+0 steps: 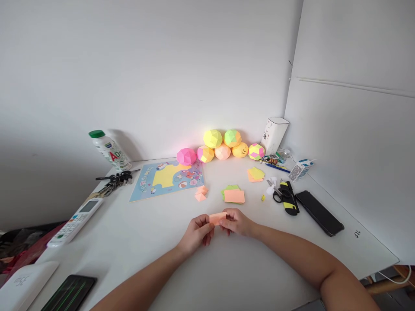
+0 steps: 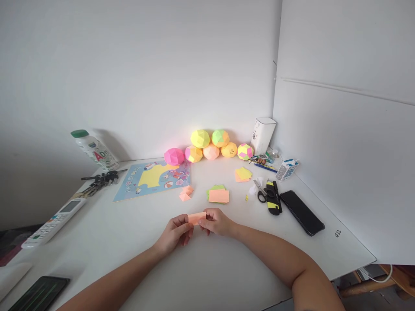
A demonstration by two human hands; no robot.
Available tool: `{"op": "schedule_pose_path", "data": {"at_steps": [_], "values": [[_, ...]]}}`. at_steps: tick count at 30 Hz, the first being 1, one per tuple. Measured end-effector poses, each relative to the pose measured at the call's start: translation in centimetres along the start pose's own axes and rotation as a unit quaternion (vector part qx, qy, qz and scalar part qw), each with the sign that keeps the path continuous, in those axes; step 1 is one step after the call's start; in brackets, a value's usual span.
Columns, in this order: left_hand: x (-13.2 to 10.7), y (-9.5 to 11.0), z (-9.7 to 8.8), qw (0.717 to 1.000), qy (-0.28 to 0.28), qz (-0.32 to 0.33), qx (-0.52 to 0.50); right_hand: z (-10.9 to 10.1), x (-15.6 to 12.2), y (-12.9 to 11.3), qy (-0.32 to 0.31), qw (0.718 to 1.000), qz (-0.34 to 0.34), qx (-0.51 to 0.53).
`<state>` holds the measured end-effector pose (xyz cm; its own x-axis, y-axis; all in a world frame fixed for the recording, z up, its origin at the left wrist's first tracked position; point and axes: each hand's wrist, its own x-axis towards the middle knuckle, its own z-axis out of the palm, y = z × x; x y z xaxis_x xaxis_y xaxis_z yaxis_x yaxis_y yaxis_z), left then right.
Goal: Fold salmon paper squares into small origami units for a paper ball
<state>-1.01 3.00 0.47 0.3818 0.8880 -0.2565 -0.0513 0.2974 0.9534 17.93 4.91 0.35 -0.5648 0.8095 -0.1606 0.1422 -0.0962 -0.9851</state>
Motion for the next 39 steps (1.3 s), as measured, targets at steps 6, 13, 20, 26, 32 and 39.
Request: {"op": "schedule_pose_path", "data": {"at_steps": [6,13,20,26,32,39], "values": [[0.1,-0.1,-0.2,0.998,0.007,0.025,-0.054,-0.1,0.1,0.1,0.012,0.999,-0.019,0.03],[0.0,0.0,-0.3,0.997,-0.029,0.055,-0.051,0.0,0.1,0.1,0.01,1.0,-0.018,-0.006],[0.1,0.0,-0.3,0.997,-0.051,0.048,-0.022,0.2,0.1,0.0,0.011,0.999,-0.014,-0.027],[0.1,0.1,-0.1,0.999,-0.036,0.028,-0.009,0.2,0.1,-0.4,0.013,0.998,-0.044,-0.031],[0.0,0.2,0.2,0.996,0.0,0.062,-0.057,0.1,0.1,-0.1,0.018,1.0,-0.014,-0.006],[0.2,-0.2,-0.3,0.997,-0.01,0.042,-0.067,0.2,0.2,0.6,0.084,0.995,-0.058,0.023]]}}
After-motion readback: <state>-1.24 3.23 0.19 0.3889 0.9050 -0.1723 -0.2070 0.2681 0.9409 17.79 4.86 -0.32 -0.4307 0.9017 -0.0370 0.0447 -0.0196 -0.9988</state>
